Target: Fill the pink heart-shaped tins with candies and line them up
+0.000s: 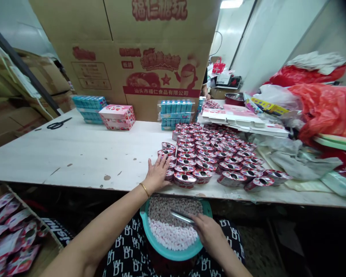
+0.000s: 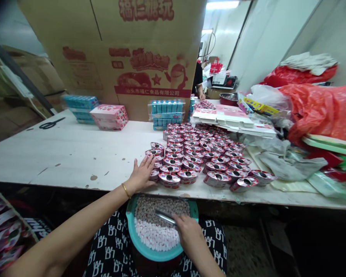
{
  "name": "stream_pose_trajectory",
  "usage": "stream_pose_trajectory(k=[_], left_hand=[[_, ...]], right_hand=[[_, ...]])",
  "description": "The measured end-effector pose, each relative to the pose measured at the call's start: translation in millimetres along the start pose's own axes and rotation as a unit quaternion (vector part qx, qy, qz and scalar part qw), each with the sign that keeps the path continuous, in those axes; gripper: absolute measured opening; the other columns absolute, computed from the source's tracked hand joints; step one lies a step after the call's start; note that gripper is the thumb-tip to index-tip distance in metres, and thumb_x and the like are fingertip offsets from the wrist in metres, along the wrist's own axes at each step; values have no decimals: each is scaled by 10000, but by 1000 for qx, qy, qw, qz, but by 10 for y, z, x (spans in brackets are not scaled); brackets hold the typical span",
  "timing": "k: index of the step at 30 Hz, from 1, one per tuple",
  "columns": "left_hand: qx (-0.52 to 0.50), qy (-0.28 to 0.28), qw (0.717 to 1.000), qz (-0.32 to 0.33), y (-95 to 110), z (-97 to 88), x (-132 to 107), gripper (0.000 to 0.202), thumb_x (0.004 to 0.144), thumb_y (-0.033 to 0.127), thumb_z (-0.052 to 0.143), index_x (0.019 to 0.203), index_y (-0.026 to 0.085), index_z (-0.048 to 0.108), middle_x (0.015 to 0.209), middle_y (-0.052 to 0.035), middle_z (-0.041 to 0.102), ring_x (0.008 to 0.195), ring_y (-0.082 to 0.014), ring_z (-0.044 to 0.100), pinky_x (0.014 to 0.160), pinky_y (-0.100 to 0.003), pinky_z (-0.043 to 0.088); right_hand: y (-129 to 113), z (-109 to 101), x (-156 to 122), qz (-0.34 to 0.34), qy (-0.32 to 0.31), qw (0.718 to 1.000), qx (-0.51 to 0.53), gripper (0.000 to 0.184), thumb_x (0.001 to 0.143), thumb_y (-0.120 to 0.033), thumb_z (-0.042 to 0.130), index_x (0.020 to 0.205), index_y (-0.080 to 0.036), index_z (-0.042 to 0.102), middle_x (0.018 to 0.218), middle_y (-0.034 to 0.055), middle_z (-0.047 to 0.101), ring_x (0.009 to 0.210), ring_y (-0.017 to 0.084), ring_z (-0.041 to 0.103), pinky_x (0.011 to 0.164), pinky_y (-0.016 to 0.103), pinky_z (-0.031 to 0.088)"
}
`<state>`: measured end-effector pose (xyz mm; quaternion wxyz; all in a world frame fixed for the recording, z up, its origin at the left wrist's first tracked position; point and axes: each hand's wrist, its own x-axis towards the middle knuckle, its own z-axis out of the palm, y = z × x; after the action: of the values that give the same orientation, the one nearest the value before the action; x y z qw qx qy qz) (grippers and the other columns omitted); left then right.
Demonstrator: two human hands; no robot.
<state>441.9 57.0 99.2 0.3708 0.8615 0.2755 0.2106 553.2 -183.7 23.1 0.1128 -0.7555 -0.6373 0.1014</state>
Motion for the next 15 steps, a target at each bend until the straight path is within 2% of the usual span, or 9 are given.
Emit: stream_pose_trajectory(k=[2,4,6,8,9,11,12,15], left_hand=[[30,-11,999,14,-11,-7,35,1017,367,362,796,1272,217,356,1426,-115,133,1297,-325,-53,952,-515,-177],[42,-20,999,24,-24,-48,70,1040,351,361,800,1276,214,350,1432,-104,105,1293,-326,-74,929,-501,-223],[26,-25,999,14,-38,-84,114,997,356,341,800,1252,207,385,1435,-99,89,1290,-330,-84,934,-493,-222],[-6,-29,1000,-8,-55,-81,165,894,376,295,796,1196,210,450,1432,-102,113,1289,-338,-74,950,-500,-194],[-21,-31,999,-15,-63,-62,189,844,381,263,793,1163,216,481,1423,-110,151,1289,-344,-61,956,-510,-176],[-44,-28,998,-19,-79,-4,227,754,400,209,779,1109,226,522,1390,-131,238,1290,-351,-34,971,-529,-127],[-52,-23,998,-16,-89,24,240,731,404,193,772,1093,227,531,1372,-141,270,1289,-354,-30,979,-534,-98],[-109,-7,994,-27,-134,56,270,666,446,211,747,1078,209,537,1347,-152,304,1288,-358,-33,1003,-523,26]], right_hand=[[-10,46,78,-36,-17,999,1,339,768,-127,444,1058,-244,574,948,58,628,881,181,571,769,319,452],[-77,-80,230,-74,18,997,31,309,791,-153,430,1050,-237,578,1045,62,604,961,175,539,829,323,425],[-207,-377,540,-95,87,989,72,319,838,-203,369,1111,-221,535,1132,65,560,1044,159,487,885,314,391],[-370,-736,1035,-94,146,981,84,371,865,-277,320,1205,-194,444,1225,79,488,1130,154,412,938,319,344],[-446,-890,1332,-90,154,982,68,408,871,-298,297,1249,-175,389,1284,90,428,1177,157,360,968,328,307],[-560,-1073,1944,-69,115,991,13,473,869,-343,280,1304,-156,303,1376,103,289,1256,195,232,1007,378,223],[-592,-1091,2222,-33,75,997,-7,517,861,-396,284,1318,-155,275,1399,103,239,1274,223,181,1013,409,185],[-600,-928,2816,48,-44,998,-26,667,826,-554,214,1352,-144,188,1428,98,147,1292,280,72,1012,462,104]])
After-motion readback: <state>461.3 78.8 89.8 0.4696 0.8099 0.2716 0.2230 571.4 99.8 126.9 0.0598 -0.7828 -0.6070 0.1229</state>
